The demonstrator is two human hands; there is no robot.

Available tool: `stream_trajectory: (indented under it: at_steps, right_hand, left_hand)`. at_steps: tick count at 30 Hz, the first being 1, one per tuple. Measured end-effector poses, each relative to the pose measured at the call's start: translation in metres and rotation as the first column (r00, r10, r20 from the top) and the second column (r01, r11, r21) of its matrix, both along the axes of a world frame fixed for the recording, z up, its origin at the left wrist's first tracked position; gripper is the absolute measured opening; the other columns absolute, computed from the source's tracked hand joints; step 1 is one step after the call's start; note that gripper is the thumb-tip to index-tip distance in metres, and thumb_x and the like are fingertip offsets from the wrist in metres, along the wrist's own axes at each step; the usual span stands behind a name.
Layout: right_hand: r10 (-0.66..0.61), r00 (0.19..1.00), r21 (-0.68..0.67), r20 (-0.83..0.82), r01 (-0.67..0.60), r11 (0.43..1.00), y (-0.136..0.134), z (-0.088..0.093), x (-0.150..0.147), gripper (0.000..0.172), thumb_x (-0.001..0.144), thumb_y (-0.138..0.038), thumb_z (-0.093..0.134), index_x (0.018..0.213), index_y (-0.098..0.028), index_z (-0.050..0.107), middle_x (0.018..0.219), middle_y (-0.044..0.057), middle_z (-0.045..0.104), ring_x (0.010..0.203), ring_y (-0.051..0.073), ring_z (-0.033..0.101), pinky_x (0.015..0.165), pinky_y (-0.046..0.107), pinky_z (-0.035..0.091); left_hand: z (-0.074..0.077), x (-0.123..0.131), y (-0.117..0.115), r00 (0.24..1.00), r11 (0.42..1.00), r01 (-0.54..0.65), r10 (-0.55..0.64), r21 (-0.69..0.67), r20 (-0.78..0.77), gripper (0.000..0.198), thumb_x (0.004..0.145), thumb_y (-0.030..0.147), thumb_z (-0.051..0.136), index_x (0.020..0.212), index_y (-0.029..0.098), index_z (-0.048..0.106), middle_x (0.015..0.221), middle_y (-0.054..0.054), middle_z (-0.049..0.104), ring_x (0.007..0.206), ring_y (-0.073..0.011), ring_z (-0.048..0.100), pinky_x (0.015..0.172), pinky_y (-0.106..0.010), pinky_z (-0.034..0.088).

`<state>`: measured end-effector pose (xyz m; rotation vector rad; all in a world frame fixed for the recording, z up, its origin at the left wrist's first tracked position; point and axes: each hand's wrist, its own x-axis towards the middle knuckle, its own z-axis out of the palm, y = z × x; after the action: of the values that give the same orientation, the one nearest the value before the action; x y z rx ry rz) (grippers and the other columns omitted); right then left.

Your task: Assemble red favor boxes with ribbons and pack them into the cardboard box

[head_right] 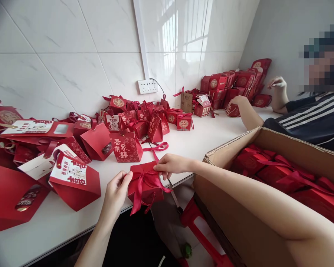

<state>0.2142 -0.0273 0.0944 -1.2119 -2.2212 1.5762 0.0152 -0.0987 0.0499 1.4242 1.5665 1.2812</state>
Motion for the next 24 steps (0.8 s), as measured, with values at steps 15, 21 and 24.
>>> stream_trajectory:
  at_steps: [15, 21, 24]
  right_hand:
    - [-0.012, 0.892, 0.431, 0.452, -0.206, 0.878, -0.005, 0.040, 0.021, 0.031, 0.083, -0.037, 0.047, 0.086, -0.014, 0.067, 0.088, 0.008, 0.068, 0.082, 0.019, 0.061, 0.075, 0.031, 0.046]
    - [0.065, 0.907, 0.545, 0.417, -0.307, 0.781, -0.018, 0.025, 0.005, 0.105, 0.055, -0.053, 0.072, 0.140, -0.013, 0.026, 0.129, 0.017, 0.043, 0.111, 0.031, 0.050, 0.088, 0.038, 0.044]
    - [0.059, 0.915, 0.541, 0.398, -0.286, 0.791, -0.014, 0.009, 0.002, 0.098, 0.058, -0.046, 0.071, 0.139, -0.012, 0.028, 0.123, 0.017, 0.045, 0.103, 0.029, 0.054, 0.085, 0.038, 0.047]
  left_hand:
    - [-0.017, 0.019, -0.001, 0.954, 0.997, -0.078, 0.071, 0.012, 0.290, 0.040, 0.079, 0.040, 0.053, 0.057, 0.020, 0.026, 0.055, 0.006, 0.021, 0.050, -0.0079, 0.022, 0.046, -0.019, 0.023]
    - [-0.016, 0.041, 0.006, 0.957, 0.995, -0.081, 0.062, 0.055, 0.284, 0.036, 0.082, 0.038, 0.048, 0.058, 0.020, 0.028, 0.054, 0.006, 0.027, 0.051, -0.0086, 0.027, 0.047, -0.019, 0.027]
    - [-0.015, 0.047, 0.013, 0.950, 0.997, -0.050, 0.031, 0.054, 0.310, 0.038, 0.083, 0.041, 0.047, 0.058, 0.020, 0.026, 0.054, 0.006, 0.026, 0.050, -0.0085, 0.027, 0.047, -0.019, 0.028]
